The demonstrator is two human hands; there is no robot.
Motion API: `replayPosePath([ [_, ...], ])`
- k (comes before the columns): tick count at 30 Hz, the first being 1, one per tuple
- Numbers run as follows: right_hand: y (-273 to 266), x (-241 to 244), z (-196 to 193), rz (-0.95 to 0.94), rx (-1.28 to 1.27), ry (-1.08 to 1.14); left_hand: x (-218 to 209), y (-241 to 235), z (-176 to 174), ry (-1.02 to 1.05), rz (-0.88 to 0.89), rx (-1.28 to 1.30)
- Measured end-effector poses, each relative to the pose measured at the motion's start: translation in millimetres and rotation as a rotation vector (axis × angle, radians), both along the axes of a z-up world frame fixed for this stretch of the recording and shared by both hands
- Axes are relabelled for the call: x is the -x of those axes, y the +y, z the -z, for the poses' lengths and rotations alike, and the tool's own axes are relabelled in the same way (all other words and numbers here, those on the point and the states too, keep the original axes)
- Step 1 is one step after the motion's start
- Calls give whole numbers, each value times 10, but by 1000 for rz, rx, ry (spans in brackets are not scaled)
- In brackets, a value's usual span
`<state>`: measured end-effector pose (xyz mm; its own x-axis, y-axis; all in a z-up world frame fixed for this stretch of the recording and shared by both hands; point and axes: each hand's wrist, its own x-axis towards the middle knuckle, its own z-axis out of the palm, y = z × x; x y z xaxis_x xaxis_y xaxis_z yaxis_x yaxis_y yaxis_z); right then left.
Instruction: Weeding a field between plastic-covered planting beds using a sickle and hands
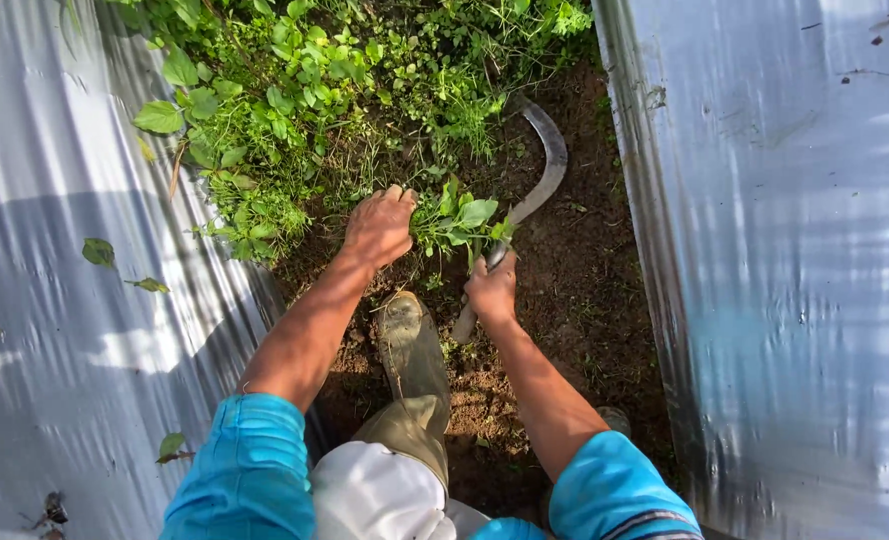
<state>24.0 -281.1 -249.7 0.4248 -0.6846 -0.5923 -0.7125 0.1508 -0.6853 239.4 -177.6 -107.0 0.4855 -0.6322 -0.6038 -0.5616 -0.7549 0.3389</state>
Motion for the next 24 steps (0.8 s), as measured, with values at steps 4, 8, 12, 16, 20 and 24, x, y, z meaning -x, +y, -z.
replayPosePath([
  [4, 84, 355, -698, -395, -124, 198, -24, 44, -38, 143, -381, 73],
  [8, 143, 773, -746, -163, -160, 204, -85, 145, 470, 29, -105, -8],
  [12, 4, 346, -654, 54, 195, 69, 11, 73, 160, -31, -106, -35],
  [16, -360, 26, -291, 12, 115, -37, -35, 4, 167, -39, -42, -18],
  [20, -268, -381, -1009, -259, -84, 169, 2, 85, 208, -37, -41, 21],
  [24, -412, 224, -772, -299, -209, 94, 7, 162, 157, -44, -55, 66],
])
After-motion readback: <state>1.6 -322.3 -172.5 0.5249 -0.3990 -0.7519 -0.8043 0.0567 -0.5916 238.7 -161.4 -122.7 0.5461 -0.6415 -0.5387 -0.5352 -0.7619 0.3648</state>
